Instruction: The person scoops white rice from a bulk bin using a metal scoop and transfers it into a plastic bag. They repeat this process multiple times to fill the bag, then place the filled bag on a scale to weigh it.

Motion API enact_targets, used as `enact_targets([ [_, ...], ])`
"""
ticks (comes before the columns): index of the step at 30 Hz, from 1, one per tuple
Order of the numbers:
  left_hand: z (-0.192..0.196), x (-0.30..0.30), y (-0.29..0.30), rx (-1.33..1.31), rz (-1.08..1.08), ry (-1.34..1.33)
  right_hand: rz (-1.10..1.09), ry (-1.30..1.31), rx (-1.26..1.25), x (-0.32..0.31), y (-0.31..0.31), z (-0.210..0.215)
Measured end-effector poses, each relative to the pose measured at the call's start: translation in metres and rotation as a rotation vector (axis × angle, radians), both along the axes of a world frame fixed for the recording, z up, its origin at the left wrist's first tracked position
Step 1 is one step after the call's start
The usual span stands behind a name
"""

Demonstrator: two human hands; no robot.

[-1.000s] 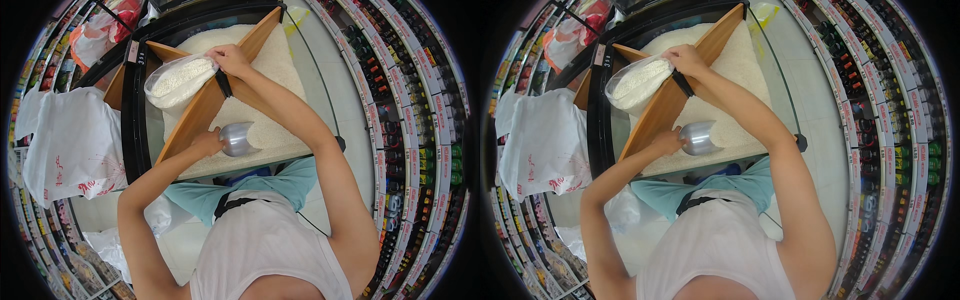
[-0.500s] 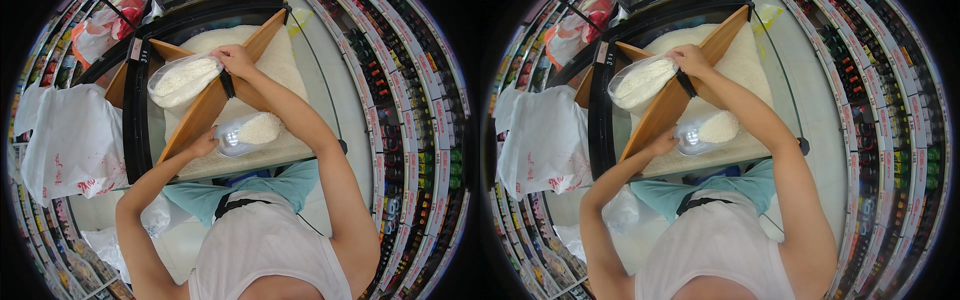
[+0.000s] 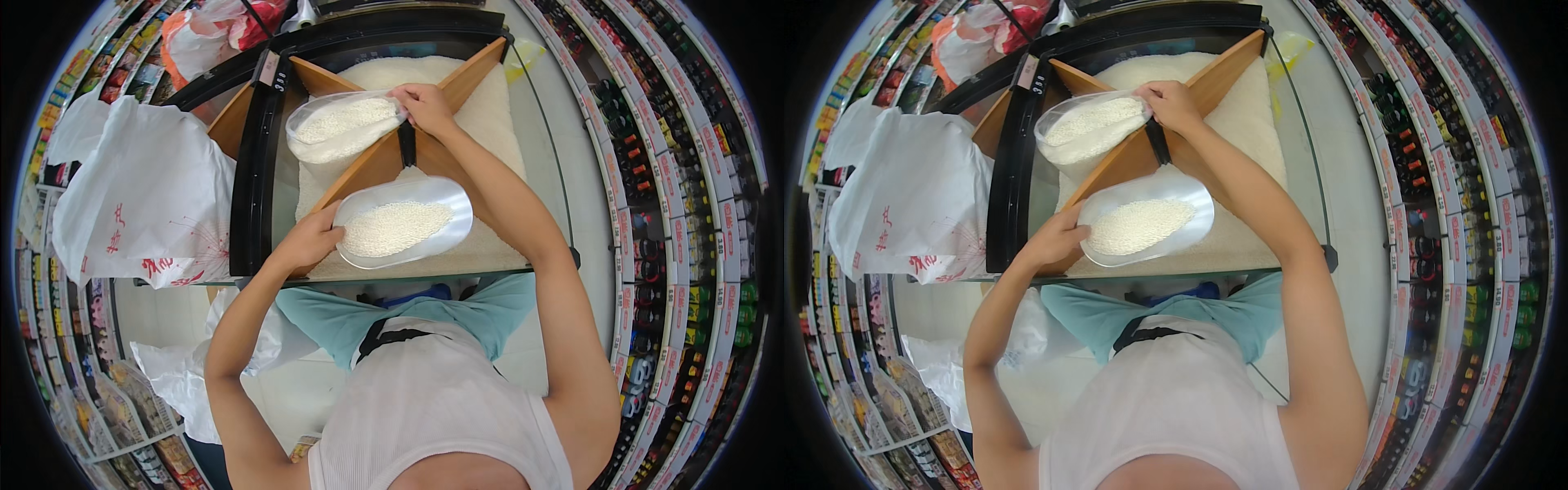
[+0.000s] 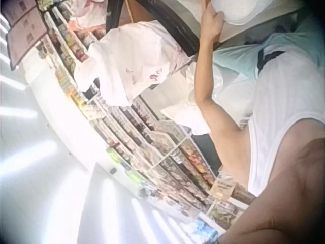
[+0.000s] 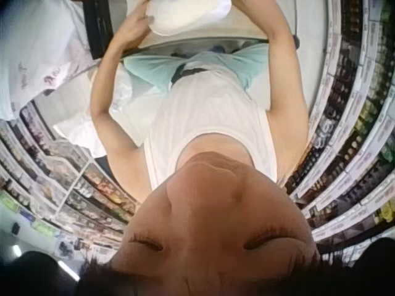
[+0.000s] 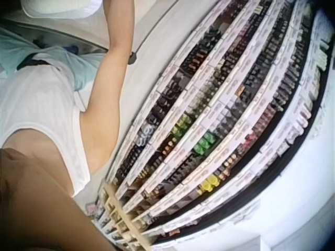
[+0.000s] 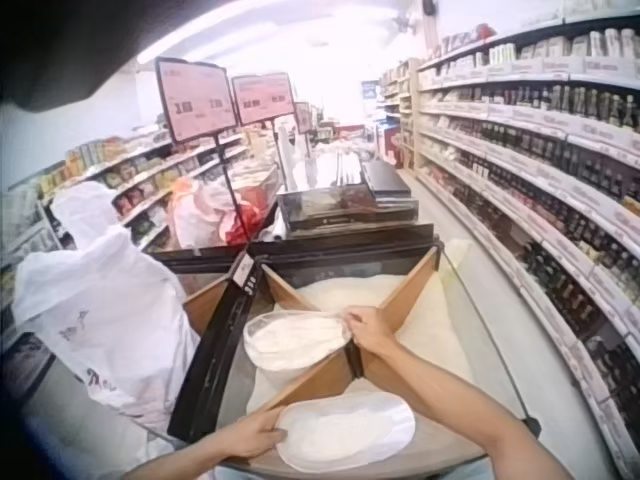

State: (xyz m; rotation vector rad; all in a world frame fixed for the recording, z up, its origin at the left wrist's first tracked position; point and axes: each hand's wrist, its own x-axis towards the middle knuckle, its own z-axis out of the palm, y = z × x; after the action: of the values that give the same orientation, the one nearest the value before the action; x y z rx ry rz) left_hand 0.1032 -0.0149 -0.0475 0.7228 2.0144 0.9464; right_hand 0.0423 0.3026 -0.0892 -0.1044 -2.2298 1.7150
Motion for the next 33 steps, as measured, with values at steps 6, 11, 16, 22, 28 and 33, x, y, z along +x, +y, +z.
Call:
enact_targets([
  [6,0.041,-0.007,-0.035,0.092,0.107,0.001,0.006,0.012,-0.030,0.002,-0.004,0.002],
  [11,0.121,-0.012,-0.035,-0.041,0.197,0.113,-0.005,0.054,-0.036,0.004,-0.003,0.003],
  [16,0.180,-0.054,-0.037,-0.165,0.174,0.313,0.006,0.068,-0.044,0.003,-0.005,0.004],
  [22,0.204,-0.103,-0.017,-0.422,0.165,0.509,-0.018,0.053,-0.025,0.006,-0.003,0.005],
  [28,0.193,-0.136,-0.004,-0.534,0.061,0.651,-0.024,0.063,-0.036,0.005,-0.003,0.004],
  [33,0.177,-0.152,-0.002,-0.625,-0.109,0.986,-0.014,0.077,-0.033,0.004,-0.007,0.004],
])
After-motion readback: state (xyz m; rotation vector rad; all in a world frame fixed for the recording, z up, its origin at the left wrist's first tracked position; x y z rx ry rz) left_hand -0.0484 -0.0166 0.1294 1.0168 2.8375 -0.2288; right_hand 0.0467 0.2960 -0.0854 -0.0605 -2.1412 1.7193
